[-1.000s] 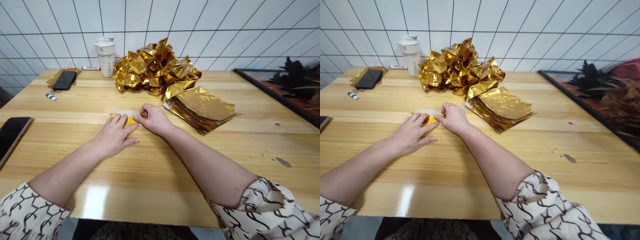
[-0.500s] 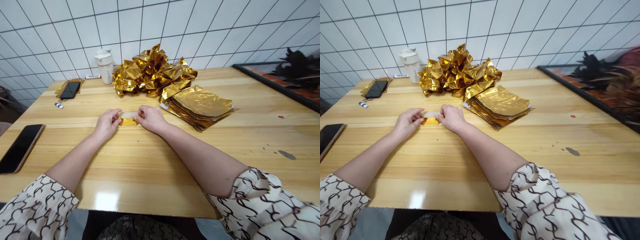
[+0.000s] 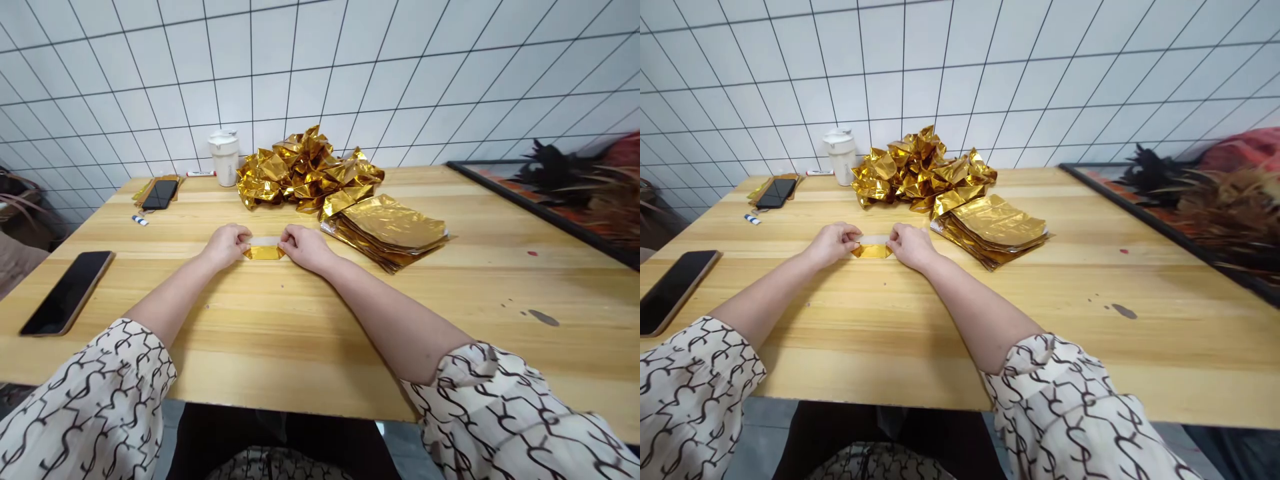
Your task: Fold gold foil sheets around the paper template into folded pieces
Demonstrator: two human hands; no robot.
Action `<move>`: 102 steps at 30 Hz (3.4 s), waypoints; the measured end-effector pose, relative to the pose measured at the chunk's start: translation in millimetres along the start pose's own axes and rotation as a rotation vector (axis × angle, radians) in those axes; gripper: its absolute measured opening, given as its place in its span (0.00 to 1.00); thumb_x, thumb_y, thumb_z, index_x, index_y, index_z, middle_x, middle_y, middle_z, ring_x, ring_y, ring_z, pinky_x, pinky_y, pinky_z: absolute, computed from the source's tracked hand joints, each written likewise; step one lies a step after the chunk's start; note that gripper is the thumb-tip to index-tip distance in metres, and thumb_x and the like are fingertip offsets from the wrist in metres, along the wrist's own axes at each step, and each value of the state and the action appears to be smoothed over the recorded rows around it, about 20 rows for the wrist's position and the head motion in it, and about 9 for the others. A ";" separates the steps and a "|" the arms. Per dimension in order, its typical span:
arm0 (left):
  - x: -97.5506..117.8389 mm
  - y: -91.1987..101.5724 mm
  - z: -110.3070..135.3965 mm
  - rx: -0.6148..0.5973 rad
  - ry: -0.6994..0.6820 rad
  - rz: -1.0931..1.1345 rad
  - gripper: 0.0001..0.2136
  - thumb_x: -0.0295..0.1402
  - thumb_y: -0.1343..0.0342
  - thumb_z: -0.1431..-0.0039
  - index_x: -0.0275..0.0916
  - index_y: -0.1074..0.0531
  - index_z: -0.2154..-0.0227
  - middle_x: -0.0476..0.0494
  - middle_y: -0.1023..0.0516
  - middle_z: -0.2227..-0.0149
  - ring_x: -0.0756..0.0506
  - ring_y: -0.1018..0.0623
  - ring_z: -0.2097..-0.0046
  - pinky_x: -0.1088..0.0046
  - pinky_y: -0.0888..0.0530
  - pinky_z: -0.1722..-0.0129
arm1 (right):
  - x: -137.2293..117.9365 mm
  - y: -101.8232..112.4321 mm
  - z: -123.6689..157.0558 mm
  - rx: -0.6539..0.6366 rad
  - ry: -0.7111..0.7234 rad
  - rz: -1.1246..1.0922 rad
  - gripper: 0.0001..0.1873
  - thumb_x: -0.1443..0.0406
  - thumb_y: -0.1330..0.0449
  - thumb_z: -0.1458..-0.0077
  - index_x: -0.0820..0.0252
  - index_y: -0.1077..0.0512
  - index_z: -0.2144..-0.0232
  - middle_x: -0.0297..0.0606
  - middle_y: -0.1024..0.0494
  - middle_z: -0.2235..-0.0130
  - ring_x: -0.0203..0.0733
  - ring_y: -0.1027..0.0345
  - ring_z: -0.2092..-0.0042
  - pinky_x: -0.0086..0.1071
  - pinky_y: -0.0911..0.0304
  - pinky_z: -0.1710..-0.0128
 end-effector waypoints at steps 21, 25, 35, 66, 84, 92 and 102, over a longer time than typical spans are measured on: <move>-2.9 0.3 -4.4 0.014 0.076 0.007 0.06 0.27 0.38 0.56 0.39 0.29 0.73 0.50 0.28 0.69 0.46 0.29 0.65 0.69 0.30 0.62 | 1.7 4.2 -12.0 -0.063 -0.088 -0.001 0.08 0.64 0.39 0.50 0.56 0.29 0.64 0.37 0.24 0.64 0.44 0.32 0.61 0.34 0.41 0.62; -2.4 -3.2 -3.9 0.022 0.099 0.098 0.11 0.24 0.38 0.57 0.39 0.28 0.68 0.52 0.29 0.71 0.49 0.30 0.68 0.72 0.32 0.65 | 2.9 2.0 -11.2 -0.018 -0.015 0.016 0.13 0.67 0.40 0.51 0.58 0.29 0.60 0.43 0.26 0.54 0.50 0.35 0.50 0.42 0.43 0.52; -7.9 -7.8 -2.9 0.054 -0.104 0.091 0.06 0.22 0.41 0.56 0.40 0.26 0.75 0.49 0.26 0.71 0.46 0.26 0.64 0.70 0.29 0.61 | 9.8 -7.8 -6.8 0.083 0.151 -0.096 0.04 0.70 0.43 0.51 0.57 0.29 0.71 0.40 0.25 0.63 0.49 0.37 0.56 0.41 0.45 0.55; 23.4 -5.8 12.3 -0.198 -0.395 -0.507 0.10 0.34 0.49 0.38 0.39 0.25 0.59 0.42 0.29 0.59 0.43 0.28 0.56 0.66 0.30 0.53 | -8.6 -3.6 1.7 -0.025 0.452 0.432 0.18 0.72 0.51 0.43 0.64 0.24 0.57 0.47 0.26 0.64 0.48 0.39 0.58 0.38 0.52 0.59; 1.5 -1.7 34.5 -0.033 -0.391 -0.352 0.10 0.31 0.52 0.37 0.39 0.25 0.62 0.41 0.26 0.59 0.42 0.28 0.55 0.64 0.27 0.52 | 10.9 -1.8 17.8 0.040 0.439 0.351 0.18 0.72 0.53 0.42 0.64 0.24 0.57 0.47 0.26 0.62 0.47 0.38 0.59 0.37 0.49 0.59; 11.2 -13.8 37.0 -0.051 -0.467 -0.343 0.13 0.21 0.55 0.40 0.37 0.27 0.59 0.38 0.26 0.54 0.42 0.28 0.53 0.64 0.28 0.50 | 9.9 -5.3 19.7 0.052 0.495 0.457 0.17 0.72 0.53 0.41 0.65 0.24 0.62 0.48 0.26 0.65 0.48 0.39 0.61 0.38 0.50 0.59; 17.9 -18.4 38.8 -0.100 -0.462 -0.383 0.14 0.22 0.55 0.40 0.38 0.28 0.57 0.39 0.25 0.54 0.42 0.27 0.51 0.63 0.29 0.47 | -5.5 -12.8 25.8 0.067 0.514 0.286 0.17 0.72 0.52 0.42 0.67 0.26 0.56 0.51 0.26 0.54 0.50 0.39 0.53 0.38 0.45 0.54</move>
Point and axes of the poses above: each hand's wrist, its own z-axis away from the middle knuckle, its own y-axis out of the back of the hand, x = y × z, the point moved 1 cm from there along -z, towards the middle knuckle
